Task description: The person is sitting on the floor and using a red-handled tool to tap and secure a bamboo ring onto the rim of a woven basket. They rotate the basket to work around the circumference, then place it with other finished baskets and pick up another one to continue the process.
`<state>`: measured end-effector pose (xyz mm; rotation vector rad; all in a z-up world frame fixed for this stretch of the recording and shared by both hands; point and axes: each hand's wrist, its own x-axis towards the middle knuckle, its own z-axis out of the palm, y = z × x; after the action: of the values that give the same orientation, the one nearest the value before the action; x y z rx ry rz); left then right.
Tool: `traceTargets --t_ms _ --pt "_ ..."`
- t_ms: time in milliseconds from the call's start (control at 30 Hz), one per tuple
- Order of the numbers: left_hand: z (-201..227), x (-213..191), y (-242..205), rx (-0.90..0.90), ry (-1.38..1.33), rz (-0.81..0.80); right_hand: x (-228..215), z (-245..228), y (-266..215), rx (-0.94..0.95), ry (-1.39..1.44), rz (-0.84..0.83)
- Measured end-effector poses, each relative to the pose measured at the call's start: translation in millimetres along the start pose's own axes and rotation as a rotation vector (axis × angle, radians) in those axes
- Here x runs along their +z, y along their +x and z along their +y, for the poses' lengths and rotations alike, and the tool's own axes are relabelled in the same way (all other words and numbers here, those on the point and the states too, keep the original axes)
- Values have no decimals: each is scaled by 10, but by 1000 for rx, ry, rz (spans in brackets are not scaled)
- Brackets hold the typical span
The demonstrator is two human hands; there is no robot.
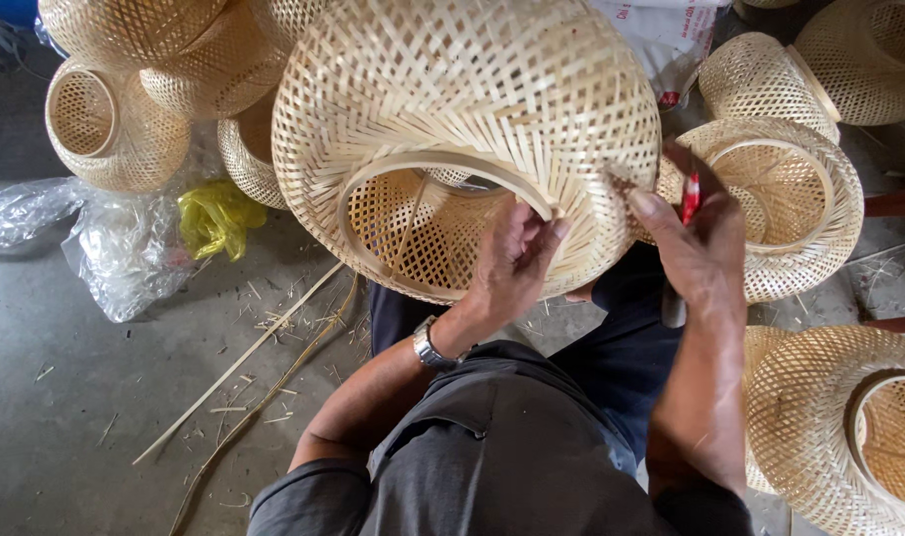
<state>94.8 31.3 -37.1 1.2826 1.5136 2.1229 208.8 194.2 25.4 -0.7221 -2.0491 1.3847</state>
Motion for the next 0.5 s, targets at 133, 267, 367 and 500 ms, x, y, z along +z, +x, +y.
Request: traceTargets --t_ms 133,267,367,500 --pt "153 65 -83 -19 13 -13 -44 -213 53 -103 -302 -39" --pt "149 79 -94 81 57 -8 23 -249 18 -253 -283 -21" --pt "110 101 -143 -27 58 35 14 -129 -15 -227 -262 -8" --pt "-97 -23 224 173 151 95 -138 321 -27 -311 -98 86"
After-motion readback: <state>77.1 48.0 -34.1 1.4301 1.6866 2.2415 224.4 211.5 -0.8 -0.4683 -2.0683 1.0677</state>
